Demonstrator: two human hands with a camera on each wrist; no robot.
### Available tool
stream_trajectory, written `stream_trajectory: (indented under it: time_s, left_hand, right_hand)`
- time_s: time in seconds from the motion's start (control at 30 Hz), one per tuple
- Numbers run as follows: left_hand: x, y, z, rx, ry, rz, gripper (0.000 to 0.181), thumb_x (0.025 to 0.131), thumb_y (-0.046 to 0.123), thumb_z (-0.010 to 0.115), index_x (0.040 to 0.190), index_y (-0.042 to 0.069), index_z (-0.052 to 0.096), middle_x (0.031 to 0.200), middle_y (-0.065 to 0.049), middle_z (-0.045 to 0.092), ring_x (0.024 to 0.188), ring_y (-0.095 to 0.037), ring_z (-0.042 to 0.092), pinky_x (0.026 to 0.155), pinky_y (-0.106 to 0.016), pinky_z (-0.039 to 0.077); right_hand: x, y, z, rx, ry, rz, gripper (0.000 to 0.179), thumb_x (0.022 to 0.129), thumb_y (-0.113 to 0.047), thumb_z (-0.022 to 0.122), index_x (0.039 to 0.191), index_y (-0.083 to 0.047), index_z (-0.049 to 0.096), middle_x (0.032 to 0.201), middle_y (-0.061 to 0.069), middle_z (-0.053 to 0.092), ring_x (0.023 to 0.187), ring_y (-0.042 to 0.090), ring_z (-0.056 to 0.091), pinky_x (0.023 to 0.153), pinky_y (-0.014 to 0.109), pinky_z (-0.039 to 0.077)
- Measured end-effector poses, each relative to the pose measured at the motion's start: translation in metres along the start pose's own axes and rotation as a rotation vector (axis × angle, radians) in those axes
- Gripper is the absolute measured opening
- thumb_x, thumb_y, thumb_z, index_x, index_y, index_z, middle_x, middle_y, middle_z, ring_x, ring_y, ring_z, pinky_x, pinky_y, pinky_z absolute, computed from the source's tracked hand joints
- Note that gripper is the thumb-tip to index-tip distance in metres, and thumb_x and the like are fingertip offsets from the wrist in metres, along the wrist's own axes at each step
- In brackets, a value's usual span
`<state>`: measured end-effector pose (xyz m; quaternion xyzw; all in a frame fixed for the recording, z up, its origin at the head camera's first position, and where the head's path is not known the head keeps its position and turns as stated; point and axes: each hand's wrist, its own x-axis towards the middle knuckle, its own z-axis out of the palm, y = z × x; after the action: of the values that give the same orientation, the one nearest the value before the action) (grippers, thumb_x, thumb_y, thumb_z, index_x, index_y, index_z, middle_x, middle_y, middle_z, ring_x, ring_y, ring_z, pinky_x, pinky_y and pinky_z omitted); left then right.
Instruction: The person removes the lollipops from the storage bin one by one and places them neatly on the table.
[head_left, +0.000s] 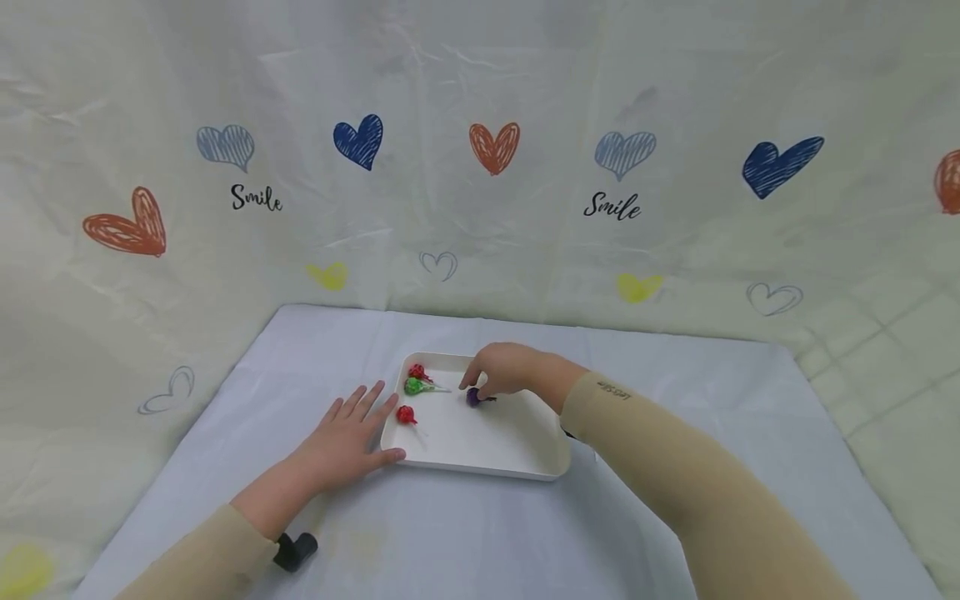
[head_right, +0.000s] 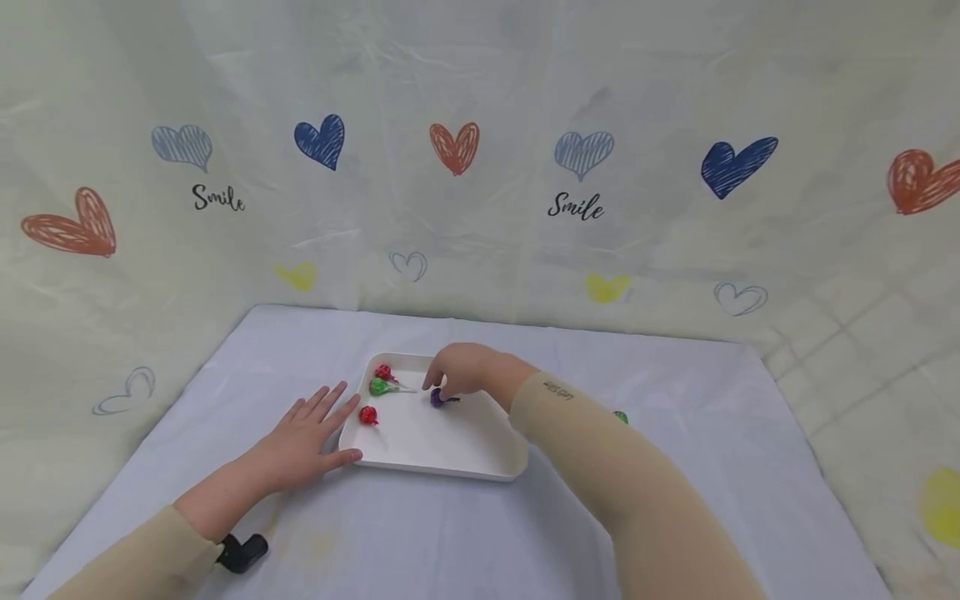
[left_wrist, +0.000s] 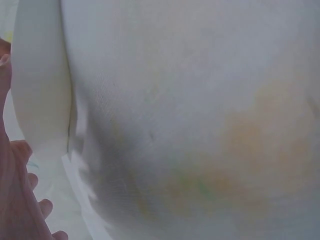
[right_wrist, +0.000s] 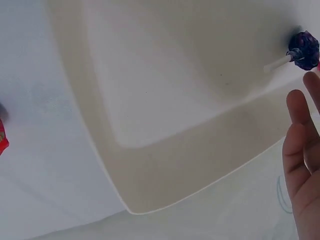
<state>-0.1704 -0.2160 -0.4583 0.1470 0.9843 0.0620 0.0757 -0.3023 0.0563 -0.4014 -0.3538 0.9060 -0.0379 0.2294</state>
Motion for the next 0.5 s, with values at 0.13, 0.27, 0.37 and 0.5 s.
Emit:
stream_trajectory:
  time_s: [0.13, 0.27, 0.37, 0.5]
  left_hand:
    - [0.0005, -0.0003, 0.0005, -0.006, -0.003, 0.003, 0.097, 0.084, 0.072, 0.058, 0.159, 0.021, 0.023, 0.166, -0.010, 0.011, 0.150, -0.039, 0.009, 0.117, -0.064, 0.012]
    - [0.0018, -0.0010, 0.0018, -0.001, -0.010, 0.006, 0.097, 0.085, 0.072, 0.057, 0.159, 0.021, 0.021, 0.166, -0.010, 0.010, 0.150, -0.039, 0.008, 0.117, -0.064, 0.012]
    - [0.0023, -0.0019, 0.0024, 0.003, -0.010, 0.003, 0.098, 0.085, 0.073, 0.057, 0.160, 0.021, 0.021, 0.166, -0.010, 0.009, 0.151, -0.039, 0.008, 0.117, -0.063, 0.012]
    - [0.0018, -0.0031, 0.0030, 0.004, -0.006, -0.002, 0.098, 0.084, 0.072, 0.058, 0.159, 0.021, 0.021, 0.166, -0.010, 0.010, 0.151, -0.039, 0.008, 0.117, -0.063, 0.012]
  right_hand:
    - [0.0027, -0.0027, 0.0023, 0.028, -0.031, 0.031, 0.031, 0.093, -0.020, 0.071, 0.120, -0.035, 0.073, 0.116, -0.018, 0.065, 0.104, 0.009, 0.055, 0.095, 0.030, 0.047]
    - [0.0043, -0.0037, 0.0048, 0.032, -0.049, 0.048, 0.031, 0.094, -0.018, 0.069, 0.120, -0.036, 0.073, 0.120, -0.015, 0.064, 0.103, 0.008, 0.054, 0.093, 0.028, 0.048]
    - [0.0060, -0.0043, 0.0064, 0.028, -0.048, 0.046, 0.032, 0.095, -0.016, 0.068, 0.119, -0.036, 0.073, 0.120, -0.013, 0.064, 0.103, 0.009, 0.054, 0.092, 0.027, 0.048]
    - [0.0087, -0.0055, 0.0079, 0.022, -0.043, 0.049, 0.031, 0.094, -0.015, 0.069, 0.117, -0.035, 0.074, 0.117, -0.013, 0.065, 0.102, 0.010, 0.054, 0.092, 0.028, 0.049]
